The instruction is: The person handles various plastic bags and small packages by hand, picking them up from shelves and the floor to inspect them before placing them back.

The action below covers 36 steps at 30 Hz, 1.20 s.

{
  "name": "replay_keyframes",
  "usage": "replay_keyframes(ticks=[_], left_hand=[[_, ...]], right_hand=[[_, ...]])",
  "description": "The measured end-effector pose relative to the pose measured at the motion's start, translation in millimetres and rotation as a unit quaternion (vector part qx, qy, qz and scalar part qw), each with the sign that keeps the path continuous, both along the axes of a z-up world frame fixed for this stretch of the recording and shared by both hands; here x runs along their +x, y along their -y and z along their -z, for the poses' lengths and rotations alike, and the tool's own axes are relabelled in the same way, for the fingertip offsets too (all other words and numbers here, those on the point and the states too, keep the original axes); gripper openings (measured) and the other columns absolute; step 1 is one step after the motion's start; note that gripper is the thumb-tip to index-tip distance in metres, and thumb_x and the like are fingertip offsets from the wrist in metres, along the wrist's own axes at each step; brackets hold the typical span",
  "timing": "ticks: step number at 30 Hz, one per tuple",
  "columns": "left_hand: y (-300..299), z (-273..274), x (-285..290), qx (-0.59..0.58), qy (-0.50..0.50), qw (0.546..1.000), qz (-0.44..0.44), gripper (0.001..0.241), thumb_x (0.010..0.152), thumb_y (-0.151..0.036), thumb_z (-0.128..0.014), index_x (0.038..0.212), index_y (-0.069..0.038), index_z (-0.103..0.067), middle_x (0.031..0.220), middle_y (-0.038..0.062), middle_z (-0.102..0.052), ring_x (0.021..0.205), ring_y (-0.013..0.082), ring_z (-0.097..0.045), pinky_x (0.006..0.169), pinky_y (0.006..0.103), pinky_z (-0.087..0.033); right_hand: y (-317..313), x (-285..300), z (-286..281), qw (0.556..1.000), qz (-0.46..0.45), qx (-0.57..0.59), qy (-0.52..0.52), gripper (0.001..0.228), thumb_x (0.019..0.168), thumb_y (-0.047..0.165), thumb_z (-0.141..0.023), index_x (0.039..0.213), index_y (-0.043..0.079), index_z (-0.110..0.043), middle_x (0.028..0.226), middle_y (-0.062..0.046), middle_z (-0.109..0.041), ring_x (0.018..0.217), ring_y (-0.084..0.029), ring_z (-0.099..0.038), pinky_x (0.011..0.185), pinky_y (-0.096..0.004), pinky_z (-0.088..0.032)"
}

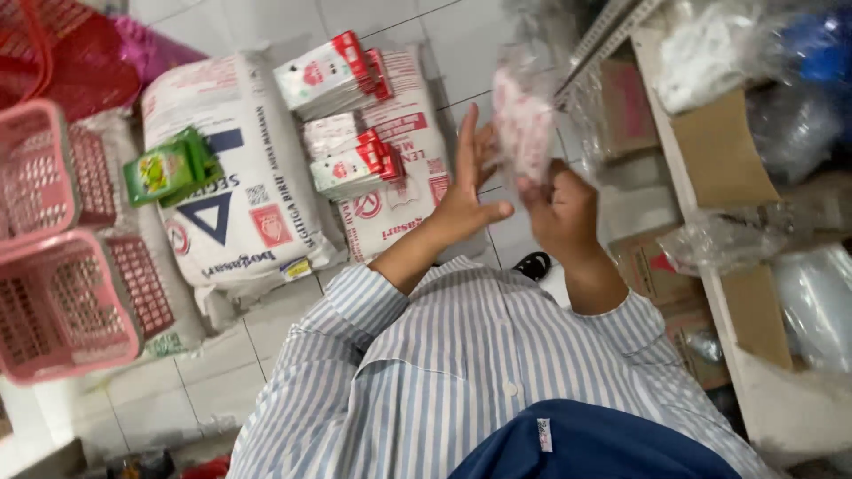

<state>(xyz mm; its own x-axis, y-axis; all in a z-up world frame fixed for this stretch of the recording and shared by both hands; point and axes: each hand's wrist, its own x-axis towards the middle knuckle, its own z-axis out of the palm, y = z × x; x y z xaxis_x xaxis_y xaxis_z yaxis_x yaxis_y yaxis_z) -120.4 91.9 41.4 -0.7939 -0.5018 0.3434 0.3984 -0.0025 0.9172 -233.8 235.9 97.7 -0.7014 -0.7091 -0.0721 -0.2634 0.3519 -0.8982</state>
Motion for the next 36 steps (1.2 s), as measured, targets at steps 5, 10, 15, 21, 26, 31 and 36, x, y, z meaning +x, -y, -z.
replay_keyframes(ticks=[5,10,15,21,26,31,36], left_hand=[[-63.3,-17.4,-73.8,0.380,-0.111,0.838,0.376,0.120,0.087,-0.085,-0.057,0.168,-0.004,-0.020,0.164,0.021,-0.032,0.141,0.0408,-0.046,0.119,0.0589,-0.040],[-136.4,-28.5,-126.7,0.444,-0.095,0.793,0.407,0.106,0.093,-0.084,-0.038,0.167,-0.011,-0.018,0.166,0.022,-0.031,0.144,0.0398,-0.045,0.120,0.0548,-0.037],[-187.0,-28.1,-181.1,0.234,-0.050,0.884,0.401,0.104,0.097,-0.079,-0.032,0.170,-0.008,-0.009,0.173,0.013,-0.025,0.155,0.0275,-0.037,0.129,0.0447,-0.032],[-261.0,-63.9,-225.2,-0.027,-0.045,0.975,0.215,0.079,0.109,-0.030,-0.057,0.166,-0.003,-0.009,0.166,0.013,-0.031,0.151,0.0205,-0.037,0.127,0.0373,-0.030],[-288.2,-69.8,-272.6,0.084,0.023,0.957,0.275,0.048,0.111,-0.007,-0.058,0.154,0.005,-0.039,0.136,0.016,-0.061,0.127,0.0216,-0.059,0.113,0.0374,-0.049],[-305.6,-95.4,-335.7,0.040,0.142,0.888,0.436,0.054,0.103,-0.003,-0.057,0.150,-0.001,-0.031,0.129,0.015,-0.058,0.113,0.0221,-0.052,0.097,0.0390,-0.044],[-347.5,-99.3,-436.3,-0.094,-0.019,0.870,0.483,0.058,0.106,0.000,-0.058,0.156,-0.003,-0.029,0.148,0.012,-0.051,0.136,0.0200,-0.050,0.115,0.0363,-0.045]], right_hand=[[-83.8,-26.4,-52.0,0.906,-0.298,-0.172,-0.245,0.076,0.110,0.060,-0.040,0.154,-0.002,-0.045,0.165,-0.029,-0.034,0.154,-0.045,-0.031,0.128,-0.053,-0.024],[-136.9,-66.7,-68.1,0.848,-0.185,-0.046,-0.494,0.085,0.098,0.070,-0.040,0.153,0.006,-0.046,0.164,-0.021,-0.031,0.157,-0.042,-0.020,0.127,-0.061,-0.013],[-190.3,-132.6,-53.6,0.875,0.059,0.023,-0.481,0.094,0.098,0.070,-0.034,0.166,0.006,-0.026,0.172,-0.025,-0.015,0.161,-0.044,-0.008,0.128,-0.062,-0.003],[-269.9,-136.8,-17.0,0.902,-0.109,-0.395,0.135,0.105,0.097,0.069,-0.057,0.164,0.003,-0.011,0.169,-0.014,-0.022,0.156,-0.023,-0.022,0.127,-0.043,-0.022],[-323.2,-140.8,-11.8,0.926,0.045,-0.366,0.083,0.067,0.100,0.035,-0.073,0.147,-0.001,-0.041,0.137,-0.009,-0.058,0.123,-0.013,-0.056,0.102,-0.031,-0.048],[-374.3,-161.6,-12.5,0.899,0.332,-0.265,0.108,0.026,0.099,0.013,-0.065,0.122,0.000,-0.064,0.088,-0.002,-0.072,0.067,-0.012,-0.063,0.057,-0.029,-0.053],[-399.2,-197.6,-39.3,0.837,0.366,-0.403,0.043,0.044,0.103,0.018,-0.055,0.145,0.006,-0.048,0.116,-0.010,-0.066,0.088,-0.017,-0.070,0.072,-0.032,-0.059]])
